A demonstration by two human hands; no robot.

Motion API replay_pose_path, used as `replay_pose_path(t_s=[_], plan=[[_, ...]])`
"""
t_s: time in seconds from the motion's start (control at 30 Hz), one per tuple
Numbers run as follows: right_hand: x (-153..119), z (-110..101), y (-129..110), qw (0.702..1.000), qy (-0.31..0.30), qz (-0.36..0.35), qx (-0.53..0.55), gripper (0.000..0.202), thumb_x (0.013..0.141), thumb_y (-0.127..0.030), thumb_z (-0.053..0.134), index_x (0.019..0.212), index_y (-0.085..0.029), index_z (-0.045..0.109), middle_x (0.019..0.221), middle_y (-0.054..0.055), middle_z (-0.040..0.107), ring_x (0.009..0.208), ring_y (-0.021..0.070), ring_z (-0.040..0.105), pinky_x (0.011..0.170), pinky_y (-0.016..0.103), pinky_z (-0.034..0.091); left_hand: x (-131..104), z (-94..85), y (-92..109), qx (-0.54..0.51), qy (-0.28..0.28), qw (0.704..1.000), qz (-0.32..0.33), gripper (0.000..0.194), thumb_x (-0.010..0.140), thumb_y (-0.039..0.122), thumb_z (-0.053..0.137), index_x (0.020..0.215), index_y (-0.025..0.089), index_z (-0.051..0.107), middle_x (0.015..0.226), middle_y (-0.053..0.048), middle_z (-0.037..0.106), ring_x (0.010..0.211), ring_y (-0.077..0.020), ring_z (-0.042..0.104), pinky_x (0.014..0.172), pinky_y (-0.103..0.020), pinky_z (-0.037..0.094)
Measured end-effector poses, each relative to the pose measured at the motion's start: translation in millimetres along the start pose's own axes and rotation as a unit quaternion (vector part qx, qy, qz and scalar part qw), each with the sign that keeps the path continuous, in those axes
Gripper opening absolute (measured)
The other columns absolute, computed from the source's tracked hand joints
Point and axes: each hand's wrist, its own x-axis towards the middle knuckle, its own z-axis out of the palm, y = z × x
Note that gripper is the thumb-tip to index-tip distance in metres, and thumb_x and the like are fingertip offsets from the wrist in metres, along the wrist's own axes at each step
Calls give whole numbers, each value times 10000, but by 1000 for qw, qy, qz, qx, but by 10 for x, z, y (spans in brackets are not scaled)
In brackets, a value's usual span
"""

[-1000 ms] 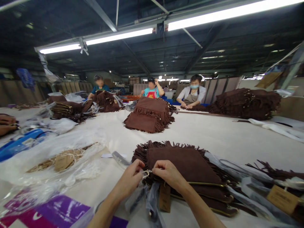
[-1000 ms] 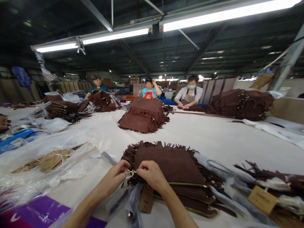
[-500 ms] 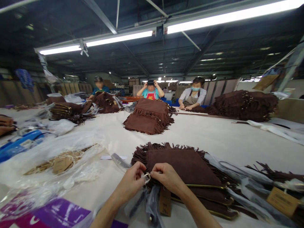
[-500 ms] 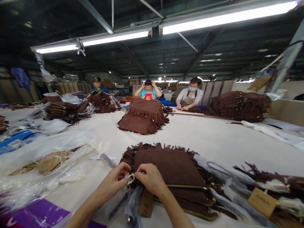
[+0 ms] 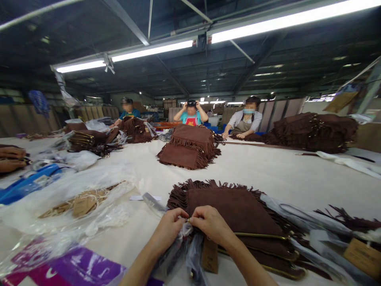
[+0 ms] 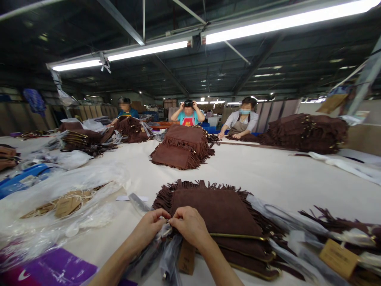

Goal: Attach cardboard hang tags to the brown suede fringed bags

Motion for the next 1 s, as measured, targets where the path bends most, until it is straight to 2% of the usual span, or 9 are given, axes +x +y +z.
replay_pose_path(t_s=[0.27,0.33,0.43,0.5,0.57,0.7,0.8,1.0], plan=[[11,-24,-14,1000,-12,-6,17,142,734,-223,615,616,-172,676,627,13,648,629,164,563,581,250,347,-8,-1,90,126,36,991,7,111,749,148,449,696,193,535,643,14,528,659,-168,512,608,-256,341],[12,-66,-5,999,-23,-12,39,136,745,-255,594,677,-172,678,637,2,633,614,155,551,557,235,361,-39,-6,123,168,69,983,26,126,802,154,422,719,208,499,656,13,517,674,-174,507,632,-269,320],[22,-112,10,991,-38,7,129,186,769,-314,546,805,-170,658,613,-32,571,510,127,492,474,216,346,-76,-27,168,224,131,964,59,142,879,192,361,778,228,453,673,14,512,663,-180,504,639,-282,298],[35,-105,8,982,-28,19,188,223,787,-353,525,813,-167,646,562,-53,513,444,114,440,439,215,324,-85,-37,195,205,148,964,85,139,898,209,344,799,237,438,678,16,513,658,-181,506,635,-280,302],[47,-68,-12,979,-10,-1,205,237,795,-362,532,807,-168,669,571,-44,535,457,122,460,451,220,338,-87,-32,219,162,145,969,119,128,897,221,364,797,241,442,670,19,510,654,-180,507,632,-273,313],[53,17,-74,983,12,-85,164,169,785,-269,561,765,-194,711,738,2,670,698,178,589,646,245,426,-94,8,250,96,137,973,159,135,879,232,424,752,235,473,638,27,505,614,-168,488,617,-264,324],[49,45,-91,985,20,-98,142,169,793,-240,552,687,-193,675,701,-5,652,704,179,580,671,250,412,-100,34,254,61,134,976,162,142,873,239,440,738,232,482,592,42,485,561,-153,467,589,-256,329],[47,47,-93,984,31,-91,151,172,801,-246,534,692,-177,647,677,-2,624,669,173,556,637,255,399,-84,56,238,9,123,984,132,135,879,271,412,754,236,448,534,71,437,471,-131,447,495,-235,344]])
